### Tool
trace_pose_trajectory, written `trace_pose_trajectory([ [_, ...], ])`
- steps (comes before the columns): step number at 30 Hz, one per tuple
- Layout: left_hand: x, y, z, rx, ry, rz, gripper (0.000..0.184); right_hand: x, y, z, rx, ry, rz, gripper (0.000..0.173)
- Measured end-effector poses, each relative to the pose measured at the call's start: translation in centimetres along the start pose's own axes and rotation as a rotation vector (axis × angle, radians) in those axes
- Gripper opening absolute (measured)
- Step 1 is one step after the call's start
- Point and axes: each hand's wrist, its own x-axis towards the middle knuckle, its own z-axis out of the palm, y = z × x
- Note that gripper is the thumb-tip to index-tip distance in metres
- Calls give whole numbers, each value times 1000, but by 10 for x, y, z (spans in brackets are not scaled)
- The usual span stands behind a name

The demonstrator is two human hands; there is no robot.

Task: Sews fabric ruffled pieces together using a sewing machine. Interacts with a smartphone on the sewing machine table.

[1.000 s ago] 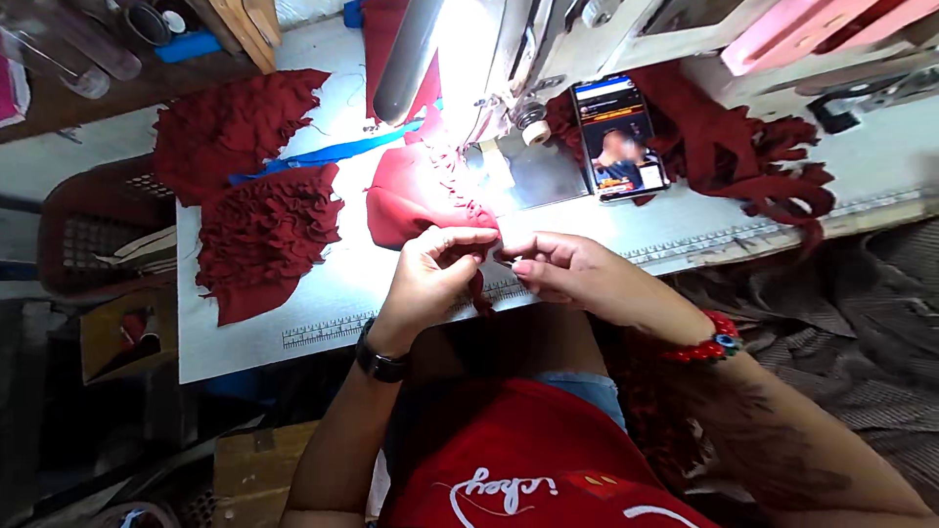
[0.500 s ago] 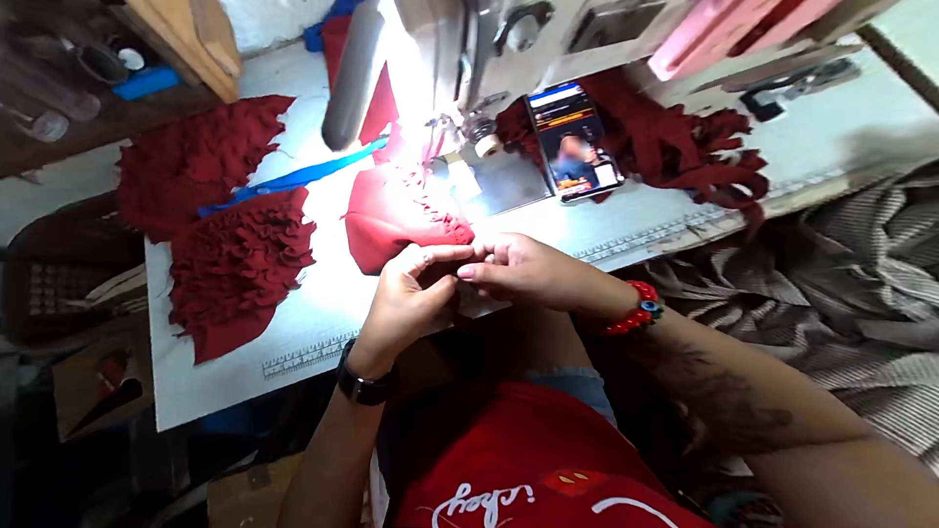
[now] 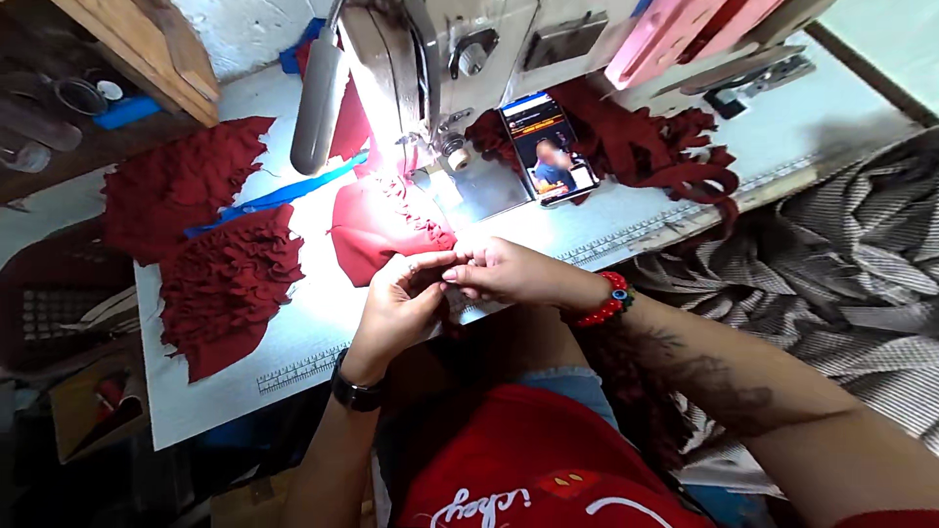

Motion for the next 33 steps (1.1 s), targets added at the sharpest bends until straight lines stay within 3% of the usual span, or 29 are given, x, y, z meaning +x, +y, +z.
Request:
trace_pose_trajectory([
  [2,-1,2,-1,0,7,-21,42,-2,-3,-4,-39,-17,15,17],
  [5,-2,6,-7,-66,2,-58,62,-12,-7,-10,-268,107,-24,17],
  [7,-5,7,-13,-93,-17,-92,69,-21,-8,-9,-397,219,-79,30],
  [12,-25,22,-32,-183,-240,-115,61,-33,-11,-1,-675,575,-225,31],
  [14,-30,40,-46,-193,-218,-46,51,-30,-13,-1,-751,622,-263,31],
  [16,-26,57,-60,-53,-91,30,43,-17,-15,8,-756,629,-336,29],
  [19,0,57,-70,564,168,159,36,10,-6,39,-908,553,-422,23],
  [21,20,41,-73,882,146,219,32,19,2,51,-1071,483,-405,23],
  [24,9,33,-61,1260,-11,43,24,11,-1,36,-1219,542,-255,11],
  [26,-10,45,-45,1280,-172,-28,30,3,-11,16,-1281,657,-59,19],
  [28,-21,57,-34,1156,-312,-4,39,0,-15,10,-1278,709,-10,32],
  [31,-13,51,-32,1095,-224,136,22,3,-2,25,-1245,642,-119,45],
  [33,-1,36,-35,1133,-182,123,15,5,9,27,-1243,621,-128,47],
])
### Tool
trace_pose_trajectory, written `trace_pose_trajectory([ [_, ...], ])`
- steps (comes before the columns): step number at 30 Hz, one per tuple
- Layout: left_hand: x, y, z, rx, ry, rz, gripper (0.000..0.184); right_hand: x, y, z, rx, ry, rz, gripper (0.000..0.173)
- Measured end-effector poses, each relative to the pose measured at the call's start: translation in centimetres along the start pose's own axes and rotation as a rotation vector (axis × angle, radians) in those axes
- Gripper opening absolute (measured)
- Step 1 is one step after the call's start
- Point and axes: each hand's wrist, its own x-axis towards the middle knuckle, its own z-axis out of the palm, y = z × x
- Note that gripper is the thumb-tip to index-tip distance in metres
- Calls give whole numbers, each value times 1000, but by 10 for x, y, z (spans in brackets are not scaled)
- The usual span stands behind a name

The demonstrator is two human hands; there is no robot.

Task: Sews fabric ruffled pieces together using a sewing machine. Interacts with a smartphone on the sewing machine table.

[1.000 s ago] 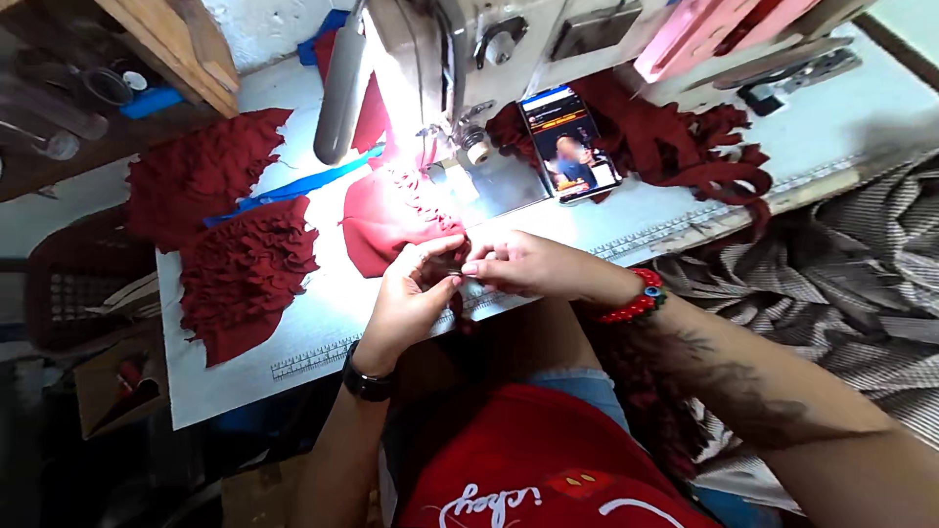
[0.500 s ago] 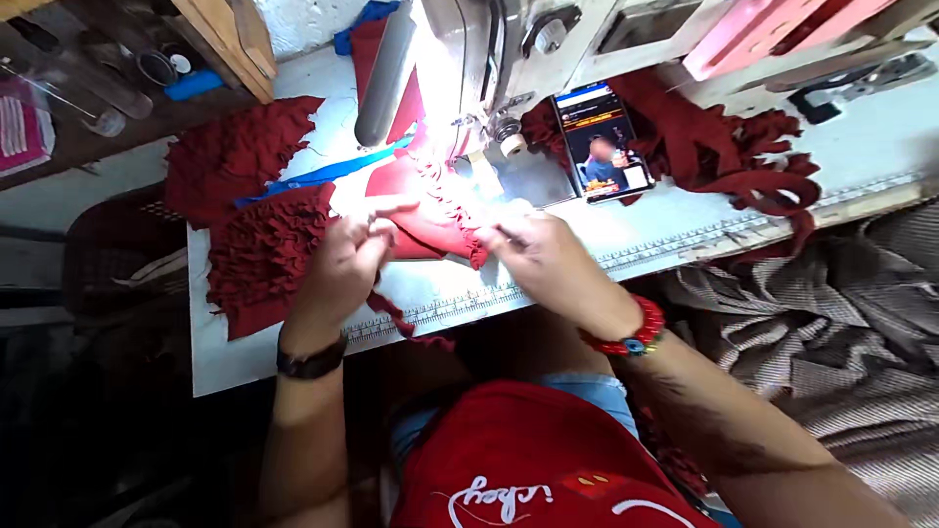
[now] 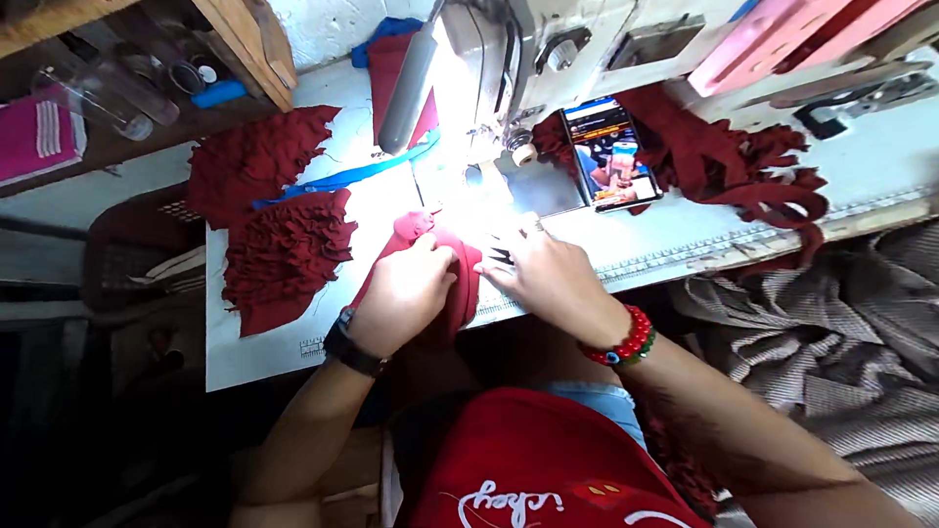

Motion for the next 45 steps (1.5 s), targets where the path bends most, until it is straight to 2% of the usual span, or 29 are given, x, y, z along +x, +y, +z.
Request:
trace_pose_trajectory([
  [2,8,-10,11,-119,-19,4,24,5,8,-2,14,47,55,38],
  [4,11,-10,15,-355,-53,44,31,9,10,-5,63,68,103,41],
  [7,10,0,6,-550,101,24,22,10,9,2,114,45,31,43],
  [10,23,-15,-1,-400,260,-97,24,15,20,1,170,6,-41,30],
  [13,55,-39,5,-235,102,-208,51,21,22,2,208,-5,-150,29],
  [15,65,-45,16,-219,57,-173,43,19,18,0,310,15,-134,30],
  [17,55,-32,13,-276,102,-134,27,13,21,-5,455,31,-58,24],
  [21,2,13,-7,-503,194,-75,10,-6,37,-28,830,-47,49,13],
  [26,-53,57,-32,-630,306,111,16,-35,33,-72,971,68,-163,13],
  [28,-62,65,-45,-692,346,175,18,-38,30,-94,1004,86,-185,13],
  [30,-55,60,-47,-664,362,117,17,-30,35,-102,954,92,-144,12],
  [33,-12,28,-21,-579,347,-58,12,1,48,-83,640,102,-55,15],
  [36,27,-11,20,-531,323,-217,22,21,43,-54,308,87,-2,28],
  [38,41,-21,31,-387,320,-277,28,25,29,-41,217,95,-64,27],
  [40,41,-21,32,-239,344,-217,29,19,20,-26,182,71,-153,22],
  [41,38,-21,31,-165,355,-147,23,15,19,-18,151,40,-183,24],
  [43,29,-20,26,-69,332,-13,16,12,25,-8,100,-27,-201,38],
  [45,23,-21,26,-9,287,39,22,14,35,-8,39,-35,-188,41],
])
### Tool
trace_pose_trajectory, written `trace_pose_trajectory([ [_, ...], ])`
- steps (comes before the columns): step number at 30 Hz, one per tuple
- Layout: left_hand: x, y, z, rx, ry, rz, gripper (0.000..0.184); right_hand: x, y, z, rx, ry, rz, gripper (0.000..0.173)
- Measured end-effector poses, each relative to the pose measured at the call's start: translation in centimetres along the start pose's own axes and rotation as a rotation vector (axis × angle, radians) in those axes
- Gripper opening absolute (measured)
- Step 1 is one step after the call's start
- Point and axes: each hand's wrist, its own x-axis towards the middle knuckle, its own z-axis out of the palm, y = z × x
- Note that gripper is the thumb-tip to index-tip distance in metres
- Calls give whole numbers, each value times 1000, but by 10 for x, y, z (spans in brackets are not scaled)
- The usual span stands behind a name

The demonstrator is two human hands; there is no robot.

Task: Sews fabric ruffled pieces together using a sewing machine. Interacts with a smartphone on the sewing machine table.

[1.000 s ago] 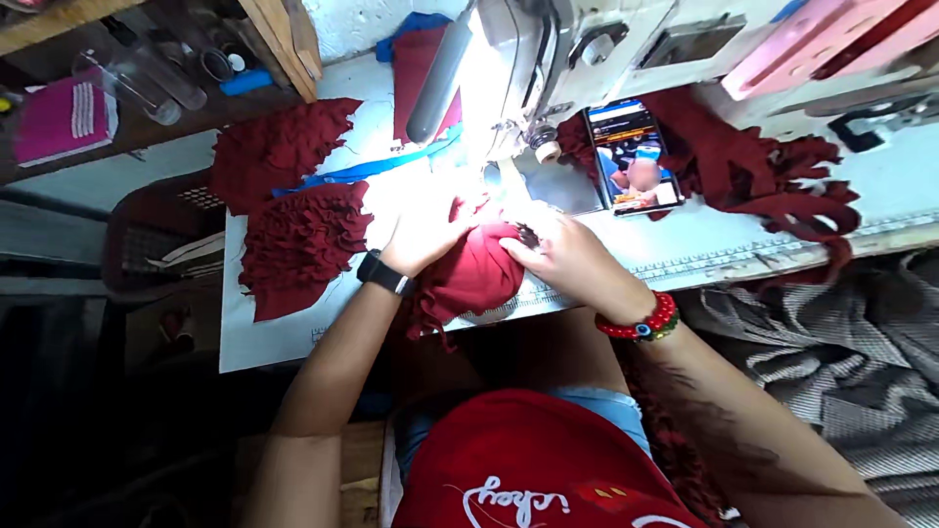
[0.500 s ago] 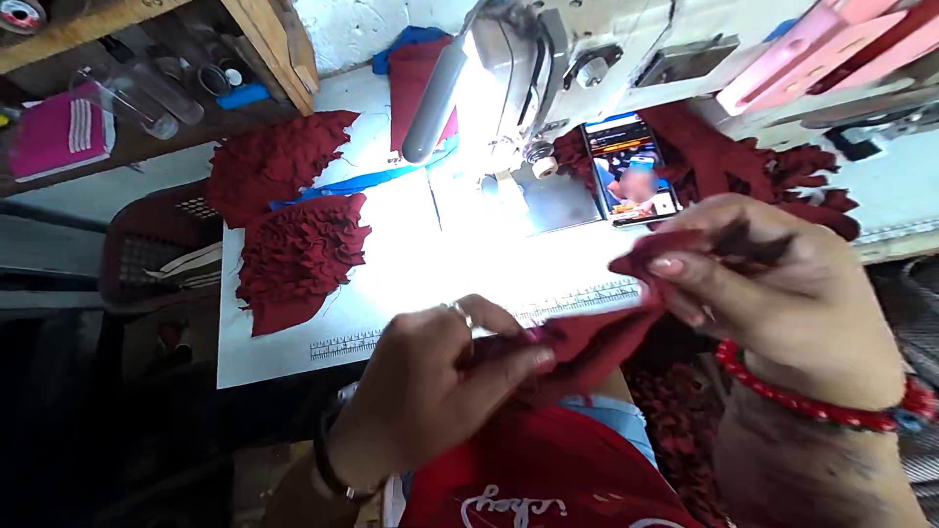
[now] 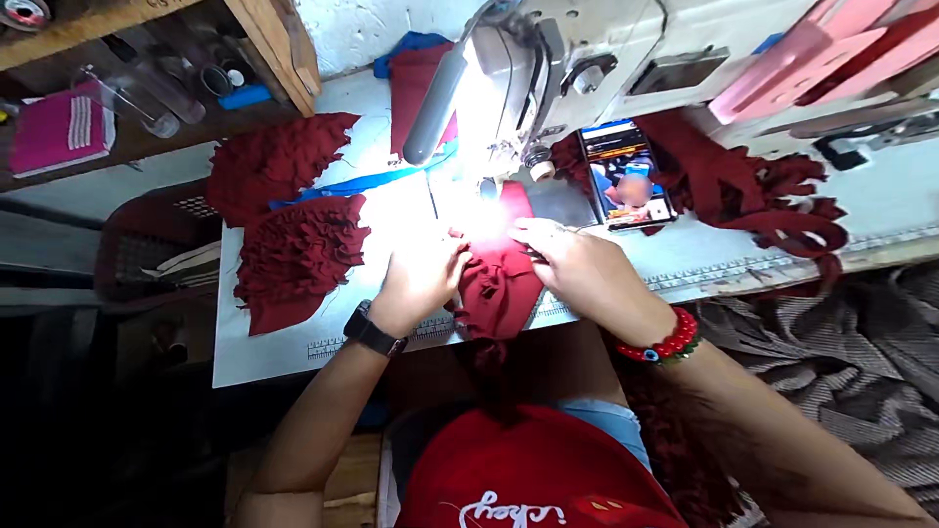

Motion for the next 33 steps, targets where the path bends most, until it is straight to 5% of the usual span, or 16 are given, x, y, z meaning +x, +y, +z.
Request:
trace_pose_trajectory([
  [6,9,-9,9,42,-51,13,37,14,1,-9,-2,57,-65,29],
  [20,36,-24,22,49,-53,-79,60,33,13,4,-8,50,-136,41],
  [25,36,-31,30,24,-4,-92,60,35,14,-6,45,113,-11,26],
  [29,35,-31,32,22,20,-110,58,29,35,-29,-42,204,239,40],
  [33,32,-13,25,-13,-34,-203,52,18,88,-38,-199,238,432,80],
])
